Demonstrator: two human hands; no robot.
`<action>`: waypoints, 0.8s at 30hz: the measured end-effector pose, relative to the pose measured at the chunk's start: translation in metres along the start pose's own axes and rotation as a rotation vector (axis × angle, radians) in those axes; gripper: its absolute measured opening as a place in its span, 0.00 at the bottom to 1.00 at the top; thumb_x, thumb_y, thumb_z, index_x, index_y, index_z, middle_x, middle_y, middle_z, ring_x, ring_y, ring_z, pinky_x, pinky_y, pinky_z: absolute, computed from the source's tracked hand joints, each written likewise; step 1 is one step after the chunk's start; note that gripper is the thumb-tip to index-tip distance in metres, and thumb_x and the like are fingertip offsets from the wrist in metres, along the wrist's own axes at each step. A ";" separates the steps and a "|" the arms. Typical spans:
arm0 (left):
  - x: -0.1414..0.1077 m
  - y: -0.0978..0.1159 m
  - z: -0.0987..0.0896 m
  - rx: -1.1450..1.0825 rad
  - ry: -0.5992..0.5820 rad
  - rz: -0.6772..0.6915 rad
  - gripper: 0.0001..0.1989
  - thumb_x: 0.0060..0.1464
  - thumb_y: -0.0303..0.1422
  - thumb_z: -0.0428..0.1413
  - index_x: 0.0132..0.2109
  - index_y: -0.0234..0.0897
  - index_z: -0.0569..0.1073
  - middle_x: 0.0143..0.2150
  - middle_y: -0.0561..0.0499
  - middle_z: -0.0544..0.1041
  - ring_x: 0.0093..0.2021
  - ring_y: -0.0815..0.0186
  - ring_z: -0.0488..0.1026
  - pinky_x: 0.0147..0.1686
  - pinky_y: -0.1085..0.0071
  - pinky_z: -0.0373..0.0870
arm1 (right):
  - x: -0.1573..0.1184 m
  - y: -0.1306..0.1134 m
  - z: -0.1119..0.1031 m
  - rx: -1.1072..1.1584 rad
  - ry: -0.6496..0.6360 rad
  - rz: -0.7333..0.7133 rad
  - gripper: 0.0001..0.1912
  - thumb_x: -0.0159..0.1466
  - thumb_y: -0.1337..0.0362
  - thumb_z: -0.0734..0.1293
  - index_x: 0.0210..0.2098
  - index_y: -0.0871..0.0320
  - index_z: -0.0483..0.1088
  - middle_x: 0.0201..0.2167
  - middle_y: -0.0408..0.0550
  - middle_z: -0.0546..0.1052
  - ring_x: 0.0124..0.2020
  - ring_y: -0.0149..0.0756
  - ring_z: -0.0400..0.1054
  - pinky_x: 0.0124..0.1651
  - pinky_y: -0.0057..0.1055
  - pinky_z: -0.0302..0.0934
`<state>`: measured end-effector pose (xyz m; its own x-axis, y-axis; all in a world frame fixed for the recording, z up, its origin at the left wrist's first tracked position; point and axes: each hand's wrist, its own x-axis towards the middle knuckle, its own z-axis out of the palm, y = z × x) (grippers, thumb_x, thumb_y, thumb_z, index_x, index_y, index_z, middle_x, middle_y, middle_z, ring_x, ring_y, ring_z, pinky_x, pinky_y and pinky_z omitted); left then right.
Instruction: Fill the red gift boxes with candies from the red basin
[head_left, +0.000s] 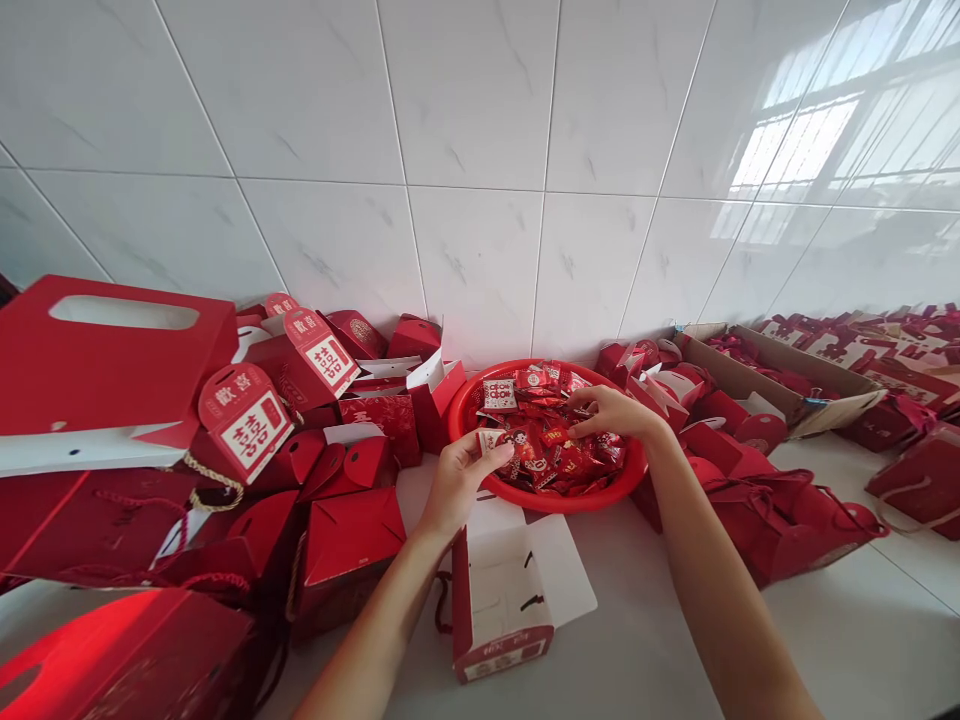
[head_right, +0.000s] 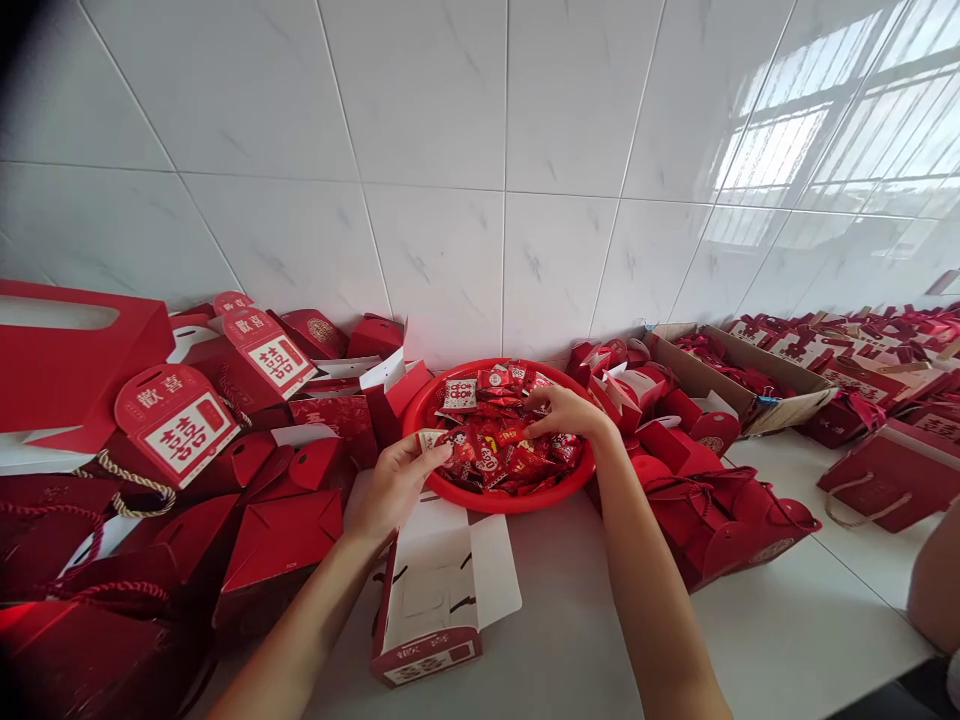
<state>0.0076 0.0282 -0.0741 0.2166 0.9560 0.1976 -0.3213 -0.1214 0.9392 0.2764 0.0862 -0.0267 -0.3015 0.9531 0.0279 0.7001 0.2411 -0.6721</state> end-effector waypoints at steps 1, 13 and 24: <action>0.000 0.000 0.000 -0.004 -0.004 0.003 0.13 0.47 0.40 0.69 0.35 0.36 0.81 0.32 0.54 0.78 0.34 0.68 0.70 0.39 0.73 0.67 | -0.001 0.000 -0.001 0.007 -0.016 -0.008 0.21 0.48 0.58 0.77 0.41 0.58 0.78 0.39 0.49 0.79 0.41 0.43 0.72 0.45 0.38 0.67; 0.000 0.000 0.000 0.005 0.030 -0.008 0.13 0.46 0.40 0.70 0.34 0.36 0.81 0.31 0.53 0.78 0.34 0.68 0.71 0.39 0.72 0.68 | -0.007 -0.005 0.011 0.028 -0.019 -0.117 0.22 0.47 0.57 0.78 0.40 0.58 0.78 0.39 0.48 0.80 0.42 0.45 0.73 0.46 0.37 0.67; -0.002 0.003 0.002 -0.022 0.027 -0.026 0.13 0.46 0.40 0.69 0.35 0.36 0.81 0.32 0.53 0.80 0.35 0.66 0.73 0.41 0.70 0.69 | 0.001 0.001 0.014 0.220 0.526 -0.055 0.15 0.52 0.64 0.73 0.40 0.58 0.76 0.34 0.48 0.80 0.37 0.42 0.74 0.41 0.37 0.68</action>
<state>0.0078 0.0258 -0.0711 0.2007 0.9656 0.1652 -0.3359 -0.0905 0.9375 0.2679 0.0851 -0.0379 0.0685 0.9163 0.3945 0.5244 0.3033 -0.7956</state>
